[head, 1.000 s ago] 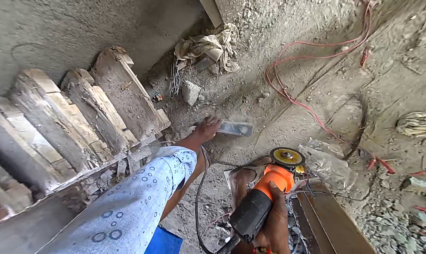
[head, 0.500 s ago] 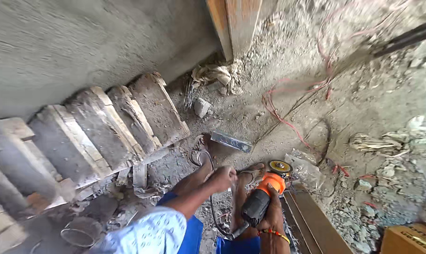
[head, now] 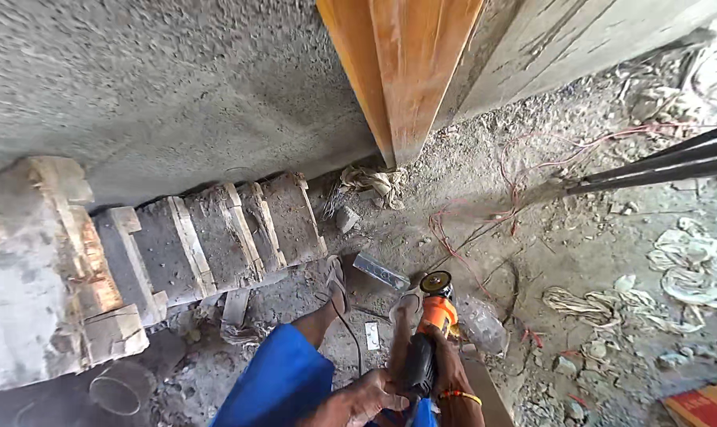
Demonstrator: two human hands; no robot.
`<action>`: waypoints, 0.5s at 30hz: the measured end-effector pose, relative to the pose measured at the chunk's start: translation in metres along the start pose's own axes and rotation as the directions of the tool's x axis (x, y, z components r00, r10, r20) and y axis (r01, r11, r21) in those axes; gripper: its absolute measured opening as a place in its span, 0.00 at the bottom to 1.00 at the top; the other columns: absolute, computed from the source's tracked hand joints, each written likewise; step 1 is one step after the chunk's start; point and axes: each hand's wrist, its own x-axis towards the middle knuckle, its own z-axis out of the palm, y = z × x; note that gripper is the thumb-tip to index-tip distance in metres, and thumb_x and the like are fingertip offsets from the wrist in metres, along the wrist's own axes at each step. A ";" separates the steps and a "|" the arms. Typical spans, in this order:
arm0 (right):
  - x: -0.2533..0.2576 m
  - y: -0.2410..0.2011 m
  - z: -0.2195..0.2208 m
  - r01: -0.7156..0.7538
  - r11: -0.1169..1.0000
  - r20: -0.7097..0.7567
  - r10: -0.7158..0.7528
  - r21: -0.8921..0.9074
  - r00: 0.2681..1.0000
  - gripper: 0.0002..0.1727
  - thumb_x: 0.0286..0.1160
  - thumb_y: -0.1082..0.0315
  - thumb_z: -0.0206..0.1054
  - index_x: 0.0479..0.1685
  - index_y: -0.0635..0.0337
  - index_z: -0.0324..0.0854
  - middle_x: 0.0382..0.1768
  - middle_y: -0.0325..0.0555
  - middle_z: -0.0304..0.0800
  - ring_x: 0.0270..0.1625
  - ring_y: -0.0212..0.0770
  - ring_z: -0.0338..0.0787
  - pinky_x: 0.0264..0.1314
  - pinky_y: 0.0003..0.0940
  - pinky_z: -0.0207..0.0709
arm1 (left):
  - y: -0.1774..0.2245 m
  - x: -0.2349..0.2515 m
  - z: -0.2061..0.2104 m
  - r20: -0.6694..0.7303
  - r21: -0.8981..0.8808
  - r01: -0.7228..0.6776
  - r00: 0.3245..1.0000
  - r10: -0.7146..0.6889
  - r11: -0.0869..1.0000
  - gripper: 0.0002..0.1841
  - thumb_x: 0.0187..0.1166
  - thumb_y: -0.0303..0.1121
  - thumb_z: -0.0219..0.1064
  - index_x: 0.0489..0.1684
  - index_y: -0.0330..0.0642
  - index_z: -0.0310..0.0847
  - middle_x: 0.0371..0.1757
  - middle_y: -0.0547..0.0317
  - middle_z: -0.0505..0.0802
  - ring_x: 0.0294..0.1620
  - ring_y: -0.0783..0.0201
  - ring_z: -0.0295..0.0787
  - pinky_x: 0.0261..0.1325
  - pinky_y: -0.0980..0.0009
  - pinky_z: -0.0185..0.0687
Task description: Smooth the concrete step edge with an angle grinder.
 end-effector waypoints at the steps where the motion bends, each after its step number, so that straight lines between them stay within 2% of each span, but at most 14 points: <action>1: 0.004 -0.001 -0.001 -0.018 0.999 0.024 0.019 -0.041 1.000 0.19 0.86 0.55 0.60 0.49 0.66 0.82 0.31 0.53 0.90 0.31 0.45 0.91 0.34 0.45 0.88 | -0.003 0.004 0.004 -0.021 -0.030 -0.021 1.000 0.020 0.999 0.26 0.82 0.31 0.69 0.78 0.38 0.70 0.63 0.46 0.91 0.57 0.51 0.91 0.58 0.48 0.89; 3: 0.016 -0.001 0.001 -0.047 0.995 0.054 0.052 -0.087 0.997 0.20 0.87 0.55 0.59 0.53 0.67 0.80 0.32 0.54 0.90 0.32 0.47 0.92 0.35 0.46 0.89 | -0.009 0.011 0.007 -0.075 -0.045 -0.072 0.995 0.069 0.996 0.24 0.84 0.34 0.67 0.76 0.37 0.71 0.59 0.46 0.91 0.54 0.52 0.92 0.55 0.50 0.91; 5: 0.024 0.000 0.010 -0.066 0.992 0.046 0.072 -0.107 0.996 0.19 0.87 0.56 0.59 0.54 0.67 0.80 0.33 0.55 0.91 0.32 0.48 0.93 0.34 0.45 0.89 | -0.011 0.016 0.005 -0.148 0.112 -0.131 0.978 0.147 0.985 0.23 0.86 0.33 0.65 0.77 0.35 0.70 0.58 0.45 0.92 0.49 0.54 0.95 0.53 0.53 0.94; 7: 0.032 0.000 0.021 -0.071 0.990 0.018 0.074 -0.125 0.997 0.18 0.85 0.57 0.61 0.50 0.67 0.81 0.31 0.54 0.90 0.30 0.47 0.91 0.33 0.44 0.88 | -0.003 0.020 -0.002 -0.193 0.369 -0.082 0.968 0.162 0.926 0.30 0.84 0.32 0.66 0.85 0.38 0.63 0.62 0.42 0.91 0.51 0.51 0.95 0.57 0.50 0.92; 9: 0.041 0.007 0.032 -0.093 0.986 0.017 0.096 -0.141 0.995 0.18 0.85 0.56 0.61 0.46 0.66 0.82 0.29 0.52 0.89 0.28 0.45 0.90 0.32 0.44 0.87 | 0.001 0.022 -0.011 -0.257 0.535 -0.027 0.947 0.193 0.845 0.33 0.82 0.35 0.67 0.87 0.38 0.61 0.61 0.38 0.90 0.54 0.47 0.94 0.63 0.47 0.88; 10: 0.045 0.010 0.037 -0.100 0.982 0.011 0.103 -0.162 0.995 0.18 0.85 0.56 0.60 0.46 0.65 0.82 0.29 0.52 0.89 0.29 0.45 0.90 0.33 0.44 0.87 | 0.001 0.023 -0.016 -0.287 0.576 -0.023 0.930 0.229 0.817 0.34 0.83 0.37 0.68 0.88 0.37 0.61 0.63 0.37 0.90 0.59 0.46 0.92 0.69 0.47 0.84; 12: 0.056 0.016 0.049 -0.100 0.970 -0.004 0.102 -0.219 0.995 0.20 0.86 0.54 0.59 0.47 0.65 0.82 0.31 0.53 0.89 0.31 0.46 0.90 0.36 0.46 0.87 | 0.002 0.027 -0.031 -0.310 0.636 -0.059 0.894 0.325 0.769 0.35 0.83 0.41 0.69 0.89 0.39 0.61 0.68 0.41 0.89 0.63 0.48 0.91 0.73 0.49 0.82; 15: 0.067 0.028 0.060 -0.092 0.950 -0.025 0.089 -0.297 0.996 0.22 0.87 0.52 0.59 0.50 0.65 0.83 0.33 0.54 0.90 0.34 0.46 0.91 0.38 0.46 0.87 | 0.001 0.026 -0.052 -0.262 0.738 -0.079 0.881 0.393 0.670 0.35 0.86 0.42 0.66 0.93 0.45 0.58 0.74 0.47 0.87 0.61 0.52 0.92 0.71 0.51 0.83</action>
